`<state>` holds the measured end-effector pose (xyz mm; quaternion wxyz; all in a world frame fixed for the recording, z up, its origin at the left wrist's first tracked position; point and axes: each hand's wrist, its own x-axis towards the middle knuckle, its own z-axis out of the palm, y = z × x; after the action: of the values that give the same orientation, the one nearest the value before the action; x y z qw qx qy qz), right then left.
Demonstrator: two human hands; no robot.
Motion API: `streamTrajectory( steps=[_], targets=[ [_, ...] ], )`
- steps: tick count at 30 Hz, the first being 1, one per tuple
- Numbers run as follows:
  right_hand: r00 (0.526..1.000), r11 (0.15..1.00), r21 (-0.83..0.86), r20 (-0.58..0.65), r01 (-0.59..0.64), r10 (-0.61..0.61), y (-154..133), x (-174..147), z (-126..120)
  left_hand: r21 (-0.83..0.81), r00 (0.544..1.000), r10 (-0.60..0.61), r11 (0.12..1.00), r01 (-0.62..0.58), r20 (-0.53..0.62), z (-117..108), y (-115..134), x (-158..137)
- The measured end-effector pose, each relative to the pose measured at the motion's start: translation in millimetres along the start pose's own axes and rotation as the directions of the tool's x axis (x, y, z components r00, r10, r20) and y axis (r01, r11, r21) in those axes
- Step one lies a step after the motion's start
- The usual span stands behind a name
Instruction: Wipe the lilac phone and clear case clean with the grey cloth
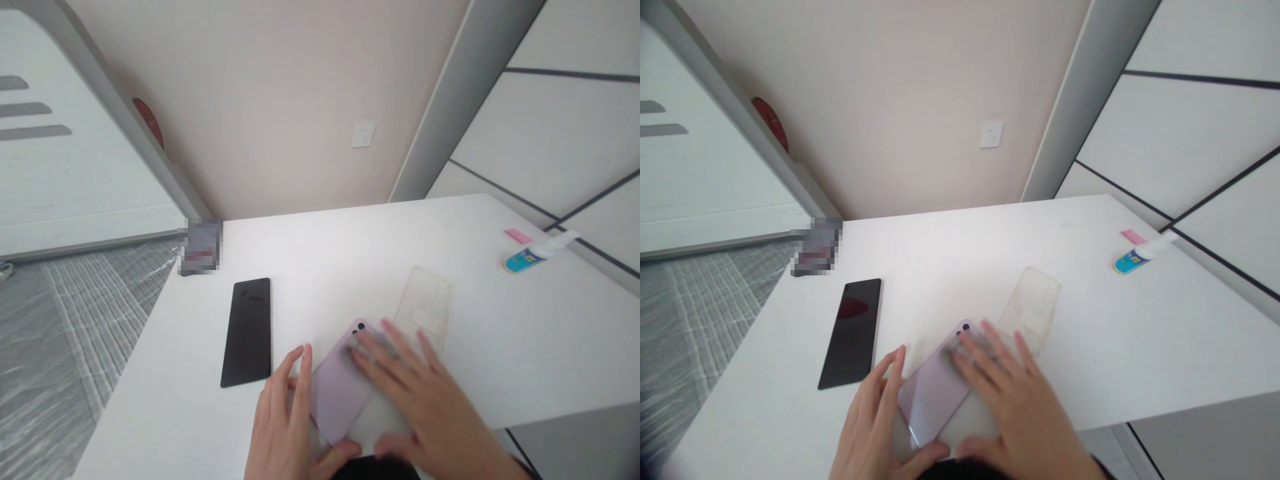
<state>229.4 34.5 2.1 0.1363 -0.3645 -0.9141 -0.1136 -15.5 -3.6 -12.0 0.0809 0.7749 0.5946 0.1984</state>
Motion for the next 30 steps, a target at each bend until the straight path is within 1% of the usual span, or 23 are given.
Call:
streamTrajectory(
  steps=[1,2,4,5,6,8,9,12,13,15,16,17,18,19,20,22,23,24,26,27,29,30],
  targets=[
    [0.998,0.998,0.001,0.007,-0.064,0.064,1,2,1,-0.005,1.000,0.001,1.000,-0.001,-0.003,0,-1,0],
    [0.998,0.998,0.010,-0.009,-0.068,0.068,1,5,1,-0.009,1.000,0.008,1.000,-0.008,-0.009,0,-2,0],
    [0.998,0.998,0.042,-0.032,0.052,-0.051,1,9,3,-0.008,0.999,0.036,0.999,-0.036,-0.025,0,-2,0],
    [0.996,0.995,0.047,-0.030,0.088,-0.087,0,12,4,-0.001,0.998,0.043,0.999,-0.043,-0.036,0,-2,0],
    [0.998,0.998,0.037,-0.032,0.060,-0.059,-2,14,5,0.007,0.998,0.041,0.999,-0.040,-0.044,0,-1,0],
    [0.995,0.995,0.017,-0.012,-0.097,0.098,-7,17,6,0.026,0.998,0.034,0.999,-0.033,-0.055,0,1,0],
    [0.993,0.993,0.023,-0.022,-0.117,0.118,-10,19,7,0.033,0.998,0.033,0.999,-0.031,-0.057,0,2,0],
    [0.997,0.993,0.095,-0.037,0.070,-0.067,-18,19,6,0.041,0.997,0.038,0.999,-0.036,-0.067,0,3,0],
    [0.998,0.993,0.101,-0.033,0.064,-0.061,-19,18,6,0.039,0.998,0.030,0.999,-0.027,-0.064,0,3,0],
    [0.997,0.995,0.074,-0.017,-0.072,0.074,-18,15,5,0.028,0.999,0.012,1.000,-0.011,-0.044,-1,2,0],
    [0.995,0.994,0.058,-0.035,-0.092,0.094,-16,13,5,0.022,0.999,0.007,1.000,-0.007,-0.032,-1,1,0],
    [0.996,0.998,0.047,-0.067,-0.048,0.051,-15,10,6,0.018,1.000,0.002,1.000,-0.002,-0.020,-1,1,0],
    [0.996,0.999,0.043,-0.087,0.029,-0.026,-14,8,6,0.015,1.000,0.000,1.000,0.000,-0.014,-1,1,0],
    [0.993,0.996,0.040,-0.088,0.083,-0.079,-13,6,6,0.011,1.000,0.001,1.000,0.000,-0.014,-1,1,0],
    [0.994,0.997,0.033,-0.078,0.075,-0.072,-12,4,6,0.007,1.000,0.000,1.000,0.000,-0.017,-1,1,0],
    [0.997,0.997,0.019,-0.036,-0.072,0.073,-12,1,7,-0.003,1.000,0.001,1.000,-0.001,-0.021,-2,2,0],
    [0.993,0.994,0.016,-0.035,-0.110,0.110,-13,1,7,-0.007,1.000,0.001,1.000,-0.001,-0.026,-2,3,0],
    [0.995,0.996,0.023,-0.048,-0.090,0.091,-14,0,7,-0.007,1.000,-0.001,1.000,0.001,-0.030,-2,4,1],
    [0.998,0.999,0.045,-0.058,0.010,-0.007,-16,1,7,-0.003,0.999,-0.007,1.000,0.007,-0.033,-1,7,2],
    [0.998,0.999,0.042,-0.056,0.004,-0.002,-17,2,6,-0.001,0.999,-0.013,1.000,0.013,-0.034,-1,8,3],
    [0.993,0.993,0.025,-0.027,-0.114,0.115,-18,4,4,-0.005,0.999,-0.019,1.000,0.019,-0.034,-1,10,3],
    [0.991,0.991,0.023,-0.034,-0.129,0.129,-18,5,3,-0.009,0.999,-0.020,1.000,0.020,-0.036,-1,10,4]
  ],
)
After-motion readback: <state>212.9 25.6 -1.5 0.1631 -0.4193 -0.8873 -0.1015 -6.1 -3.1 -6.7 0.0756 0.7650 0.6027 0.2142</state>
